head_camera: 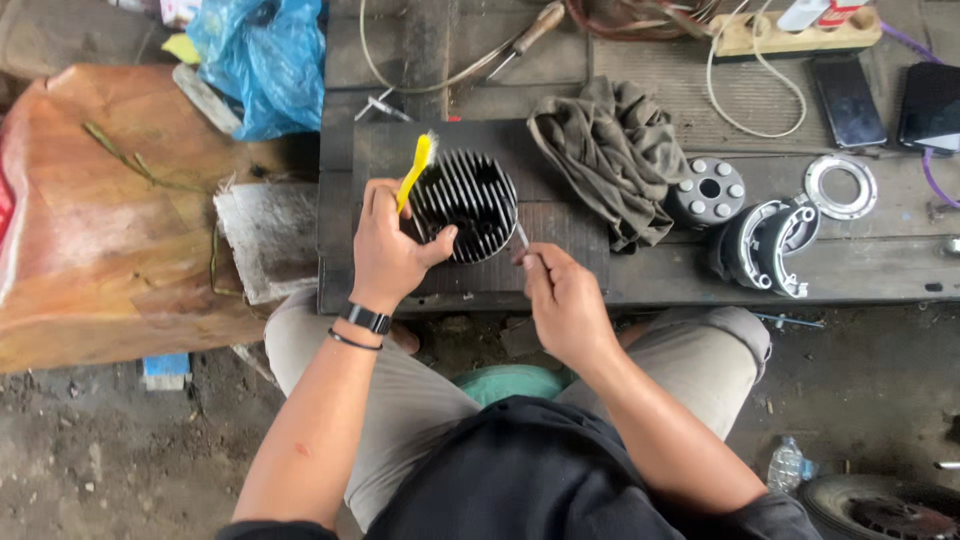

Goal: The person cleans a motorcycle cylinder head and a hub component by brushing them with a small yellow brush and scraping at the surfaces with a metal pick.

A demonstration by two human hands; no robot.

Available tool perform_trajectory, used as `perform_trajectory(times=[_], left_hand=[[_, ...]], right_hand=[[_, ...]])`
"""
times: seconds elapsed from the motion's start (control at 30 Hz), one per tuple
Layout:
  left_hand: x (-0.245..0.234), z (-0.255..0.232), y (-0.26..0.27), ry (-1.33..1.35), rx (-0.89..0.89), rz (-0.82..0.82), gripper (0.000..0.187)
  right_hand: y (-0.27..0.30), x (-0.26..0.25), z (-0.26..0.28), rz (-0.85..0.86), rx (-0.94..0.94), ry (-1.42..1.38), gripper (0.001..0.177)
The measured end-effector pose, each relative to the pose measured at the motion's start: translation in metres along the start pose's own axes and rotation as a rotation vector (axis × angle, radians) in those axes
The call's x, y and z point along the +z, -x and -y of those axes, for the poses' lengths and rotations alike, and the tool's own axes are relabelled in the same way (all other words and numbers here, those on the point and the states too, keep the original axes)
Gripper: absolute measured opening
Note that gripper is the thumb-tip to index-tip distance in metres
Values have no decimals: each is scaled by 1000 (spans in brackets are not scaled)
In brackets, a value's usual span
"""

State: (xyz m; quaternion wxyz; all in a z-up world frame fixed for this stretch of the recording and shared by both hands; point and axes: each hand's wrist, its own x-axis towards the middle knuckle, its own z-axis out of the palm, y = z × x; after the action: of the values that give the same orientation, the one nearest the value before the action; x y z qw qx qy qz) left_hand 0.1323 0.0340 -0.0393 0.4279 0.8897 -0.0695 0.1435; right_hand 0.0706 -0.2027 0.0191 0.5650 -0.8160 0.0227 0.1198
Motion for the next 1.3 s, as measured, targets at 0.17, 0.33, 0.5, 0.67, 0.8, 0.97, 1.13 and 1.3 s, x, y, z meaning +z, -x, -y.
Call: perform_trajectory(times=[0.17, 0.33, 0.5, 0.67, 0.8, 0.97, 1.13, 1.3], left_hand=[[-2, -1, -1, 0, 12, 2, 61], [-1, 0, 2, -18, 9, 4, 60], [1, 5, 2, -12, -15, 9, 62], [-3, 0, -1, -15, -35, -11, 66], [-5, -3, 2, 5, -14, -5, 62], [-5, -2, 3, 10, -16, -16, 60], [-4, 3, 5, 11, 4, -42, 60], [-4, 1, 5, -9, 20, -63, 60]], right_hand=[[-4, -1, -28, 14, -2, 90, 29], [-26, 9, -48, 59, 12, 247, 27], [-19, 12, -2, 1, -45, 171, 28], [-16, 7, 3, -117, -212, 184, 27], [-4, -1, 16, -101, -252, 281, 49], [-6, 6, -22, -138, -282, 442, 43], [-15, 13, -29, -100, -213, 548, 45], [-11, 30, -36, -64, -210, 882, 52]])
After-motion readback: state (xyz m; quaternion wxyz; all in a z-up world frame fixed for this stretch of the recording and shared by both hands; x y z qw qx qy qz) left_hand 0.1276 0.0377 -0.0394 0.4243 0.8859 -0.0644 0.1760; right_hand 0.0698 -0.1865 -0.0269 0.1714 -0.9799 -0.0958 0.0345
